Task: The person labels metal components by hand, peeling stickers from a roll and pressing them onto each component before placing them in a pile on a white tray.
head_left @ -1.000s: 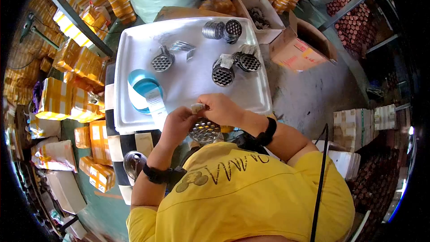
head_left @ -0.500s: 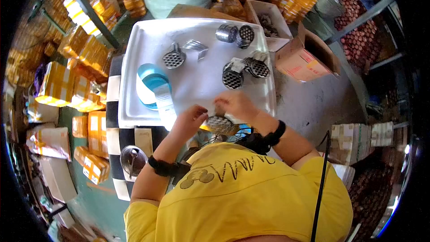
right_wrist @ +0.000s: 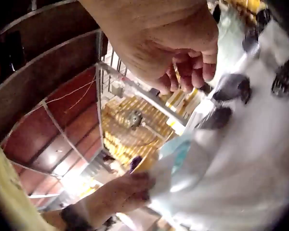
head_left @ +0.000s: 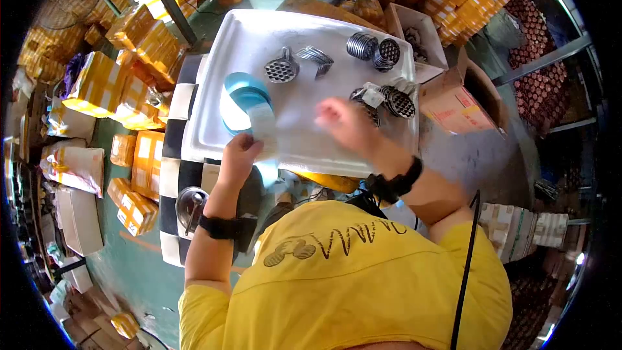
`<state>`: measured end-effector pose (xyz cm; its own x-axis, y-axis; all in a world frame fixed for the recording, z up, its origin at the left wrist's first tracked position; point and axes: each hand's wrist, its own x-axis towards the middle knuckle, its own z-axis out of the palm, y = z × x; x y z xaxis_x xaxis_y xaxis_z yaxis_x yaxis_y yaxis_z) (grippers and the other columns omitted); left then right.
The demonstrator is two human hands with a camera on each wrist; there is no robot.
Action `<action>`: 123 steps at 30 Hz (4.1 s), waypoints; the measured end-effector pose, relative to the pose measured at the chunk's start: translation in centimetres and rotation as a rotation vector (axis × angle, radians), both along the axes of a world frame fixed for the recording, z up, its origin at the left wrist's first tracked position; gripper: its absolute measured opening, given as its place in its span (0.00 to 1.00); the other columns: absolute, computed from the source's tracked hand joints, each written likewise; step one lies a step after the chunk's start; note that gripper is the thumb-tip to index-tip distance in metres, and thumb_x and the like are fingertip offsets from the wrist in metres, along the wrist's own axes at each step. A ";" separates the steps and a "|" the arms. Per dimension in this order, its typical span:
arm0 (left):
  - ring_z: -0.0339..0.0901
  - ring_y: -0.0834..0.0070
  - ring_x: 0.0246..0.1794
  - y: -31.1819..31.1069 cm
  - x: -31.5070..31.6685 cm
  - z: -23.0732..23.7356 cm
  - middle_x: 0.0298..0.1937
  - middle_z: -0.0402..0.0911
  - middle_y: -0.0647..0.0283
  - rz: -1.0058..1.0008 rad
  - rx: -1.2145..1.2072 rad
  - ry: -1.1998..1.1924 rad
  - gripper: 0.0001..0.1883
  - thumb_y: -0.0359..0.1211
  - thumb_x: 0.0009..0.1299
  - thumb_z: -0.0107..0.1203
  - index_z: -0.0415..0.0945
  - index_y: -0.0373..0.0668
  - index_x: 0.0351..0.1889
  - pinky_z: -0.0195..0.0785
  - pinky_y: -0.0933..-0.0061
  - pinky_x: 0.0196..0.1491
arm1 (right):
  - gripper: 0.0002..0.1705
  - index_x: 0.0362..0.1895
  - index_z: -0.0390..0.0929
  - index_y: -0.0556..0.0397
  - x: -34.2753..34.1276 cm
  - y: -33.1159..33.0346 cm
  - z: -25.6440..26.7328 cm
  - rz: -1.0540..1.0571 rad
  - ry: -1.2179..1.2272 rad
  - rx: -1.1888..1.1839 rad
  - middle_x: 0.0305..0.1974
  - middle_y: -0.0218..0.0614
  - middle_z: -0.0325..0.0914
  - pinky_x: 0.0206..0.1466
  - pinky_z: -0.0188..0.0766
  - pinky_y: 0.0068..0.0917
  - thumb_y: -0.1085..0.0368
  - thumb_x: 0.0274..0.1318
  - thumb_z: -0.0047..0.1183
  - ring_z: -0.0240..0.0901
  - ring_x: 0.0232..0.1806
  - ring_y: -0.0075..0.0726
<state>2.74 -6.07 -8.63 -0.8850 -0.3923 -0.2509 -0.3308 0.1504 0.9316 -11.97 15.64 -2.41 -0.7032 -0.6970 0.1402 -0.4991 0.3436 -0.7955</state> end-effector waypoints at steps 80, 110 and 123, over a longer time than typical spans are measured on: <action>0.76 0.70 0.31 4.7 -3.8 5.3 0.34 0.75 0.57 -0.101 1.103 0.006 0.08 0.25 0.62 0.46 0.66 0.35 0.38 0.73 0.72 0.37 | 0.16 0.48 0.67 0.58 2.2 4.6 2.5 -0.170 -0.583 -0.303 0.42 0.30 0.71 0.46 0.66 0.19 0.73 0.53 0.48 0.67 0.42 0.20; 0.76 0.72 0.38 5.6 -2.8 6.3 0.41 0.75 0.57 -0.330 1.091 -0.132 0.14 0.23 0.63 0.45 0.67 0.31 0.47 0.70 0.73 0.44 | 0.22 0.53 0.64 0.57 2.6 2.3 6.4 0.131 -0.591 0.034 0.40 0.38 0.73 0.44 0.66 0.19 0.75 0.51 0.47 0.69 0.41 0.22; 0.77 0.71 0.33 5.8 -2.5 5.4 0.35 0.77 0.57 -0.283 1.013 -0.045 0.09 0.28 0.66 0.46 0.71 0.33 0.42 0.73 0.72 0.40 | 0.26 0.57 0.60 0.56 3.4 1.9 7.7 0.272 -0.279 0.014 0.54 0.40 0.64 0.53 0.62 0.26 0.71 0.52 0.50 0.64 0.53 0.31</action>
<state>0.23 -0.28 -3.24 -0.8931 0.2385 -0.3815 -0.4430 -0.6145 0.6528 -8.61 17.55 5.27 -0.5021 -0.8638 -0.0418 -0.3383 0.2406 -0.9098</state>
